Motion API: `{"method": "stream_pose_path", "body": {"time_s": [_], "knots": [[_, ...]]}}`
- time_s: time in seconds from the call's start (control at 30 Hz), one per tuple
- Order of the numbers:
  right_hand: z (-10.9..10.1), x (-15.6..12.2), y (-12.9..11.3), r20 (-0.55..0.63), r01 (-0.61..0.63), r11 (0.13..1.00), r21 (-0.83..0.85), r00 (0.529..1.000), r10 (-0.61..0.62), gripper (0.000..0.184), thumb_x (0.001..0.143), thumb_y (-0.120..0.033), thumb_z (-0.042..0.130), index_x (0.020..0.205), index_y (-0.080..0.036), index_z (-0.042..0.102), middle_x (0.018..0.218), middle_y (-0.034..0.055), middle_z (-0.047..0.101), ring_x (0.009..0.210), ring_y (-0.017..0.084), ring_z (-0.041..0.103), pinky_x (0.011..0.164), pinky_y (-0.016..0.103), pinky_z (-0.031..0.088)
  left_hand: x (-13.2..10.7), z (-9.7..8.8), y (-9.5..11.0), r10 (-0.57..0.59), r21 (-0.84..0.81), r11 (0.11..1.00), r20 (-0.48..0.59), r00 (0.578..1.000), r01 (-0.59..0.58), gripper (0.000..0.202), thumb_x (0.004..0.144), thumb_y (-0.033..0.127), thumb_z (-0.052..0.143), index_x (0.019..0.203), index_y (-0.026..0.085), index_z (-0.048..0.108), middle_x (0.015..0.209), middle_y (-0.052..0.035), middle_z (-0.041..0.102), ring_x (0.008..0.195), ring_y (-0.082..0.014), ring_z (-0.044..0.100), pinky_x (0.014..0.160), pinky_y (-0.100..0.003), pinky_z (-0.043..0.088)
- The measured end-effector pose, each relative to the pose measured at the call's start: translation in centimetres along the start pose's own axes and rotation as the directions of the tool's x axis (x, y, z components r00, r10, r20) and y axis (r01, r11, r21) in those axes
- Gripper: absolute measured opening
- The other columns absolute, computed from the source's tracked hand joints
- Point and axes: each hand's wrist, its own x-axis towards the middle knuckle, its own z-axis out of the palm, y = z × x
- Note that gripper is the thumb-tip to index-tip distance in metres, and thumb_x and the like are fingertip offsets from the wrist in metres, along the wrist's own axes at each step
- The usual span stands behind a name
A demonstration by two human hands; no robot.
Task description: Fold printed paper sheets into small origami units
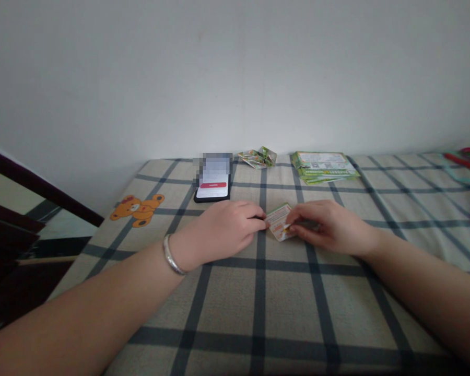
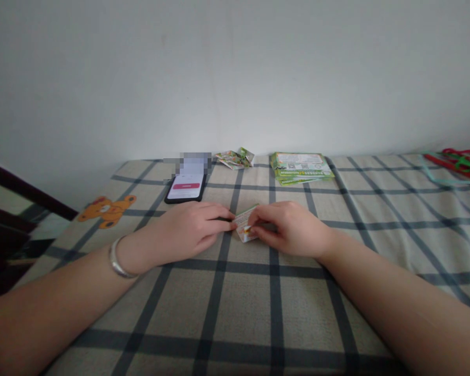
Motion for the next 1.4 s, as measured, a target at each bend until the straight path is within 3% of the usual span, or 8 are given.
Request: {"method": "stream_pose_path", "body": {"time_s": [0.1,0.17,0.23,0.5,0.67,1.03,1.4], "knots": [[0.6,0.0,0.4,-0.103,-0.025,0.999,0.038,0.994,0.028,0.012,0.089,-0.026,0.061,0.100,-0.021,0.061,0.084,-0.0003,0.071,0.068,0.011,0.064,0.059,0.021,0.046,0.1,-0.3,-0.1,-0.018,-0.007,1.000,0.029,0.999,0.018,0.031,0.086,0.011,0.051,0.111,0.021,0.067,0.112,-0.0064,0.064,0.103,-0.0210,0.061,0.091,-0.038,0.053],[0.7,0.2,0.6,-0.201,0.055,0.998,0.018,0.978,-0.051,0.007,0.088,-0.026,0.062,0.086,-0.019,0.061,0.080,0.0004,0.069,0.067,0.010,0.062,0.058,0.020,0.046,0.0,-0.3,-0.1,-0.009,-0.015,1.000,0.037,0.999,0.010,0.032,0.087,0.011,0.051,0.112,0.020,0.067,0.110,-0.0067,0.064,0.102,-0.0207,0.061,0.090,-0.038,0.053],[0.5,0.3,0.6,-0.213,0.166,0.986,-0.034,0.962,-0.169,0.009,0.089,-0.026,0.062,0.084,-0.019,0.063,0.090,0.0034,0.069,0.078,0.012,0.063,0.067,0.022,0.048,0.0,-0.3,-0.2,0.008,-0.022,1.000,0.038,0.999,-0.007,0.032,0.087,0.011,0.050,0.113,0.019,0.067,0.109,-0.0070,0.064,0.102,-0.0203,0.061,0.092,-0.037,0.052],[-0.7,0.3,0.4,-0.068,0.291,0.886,-0.360,0.939,-0.336,0.022,0.090,-0.031,0.061,0.111,-0.029,0.069,0.115,0.0023,0.068,0.103,0.021,0.061,0.086,0.036,0.051,0.0,0.1,-0.5,0.025,-0.029,0.999,-0.018,1.000,-0.026,0.032,0.086,0.010,0.050,0.112,0.018,0.067,0.113,-0.0060,0.066,0.105,-0.0204,0.061,0.094,-0.038,0.051],[-0.5,0.6,0.2,-0.032,0.291,0.894,-0.341,0.947,-0.320,0.025,0.092,-0.028,0.057,0.113,-0.024,0.069,0.115,0.0033,0.070,0.109,0.021,0.061,0.092,0.036,0.052,-0.1,0.5,-1.0,0.058,-0.070,0.996,-0.065,0.996,-0.063,0.034,0.087,0.008,0.046,0.111,0.018,0.068,0.112,-0.0026,0.069,0.107,-0.0188,0.062,0.096,-0.035,0.051],[0.6,0.5,0.8,0.012,0.213,0.941,-0.263,0.976,-0.217,0.032,0.096,-0.025,0.049,0.124,-0.022,0.063,0.123,0.0027,0.067,0.117,0.019,0.059,0.102,0.035,0.048,-0.2,0.6,-1.2,-0.009,-0.158,0.987,-0.093,0.996,-0.006,0.033,0.082,0.006,0.048,0.105,0.017,0.069,0.109,-0.0019,0.071,0.106,-0.0177,0.063,0.099,-0.034,0.049],[0.7,0.8,0.7,0.008,0.212,0.945,-0.251,0.976,-0.217,0.034,0.093,-0.020,0.050,0.124,-0.021,0.064,0.126,0.0073,0.065,0.116,0.022,0.059,0.099,0.041,0.050,0.0,0.9,-1.4,-0.160,-0.307,0.944,-0.117,0.980,0.118,0.026,0.082,0.006,0.046,0.096,0.016,0.066,0.098,-0.0032,0.071,0.095,-0.0165,0.065,0.089,-0.033,0.051]]}}
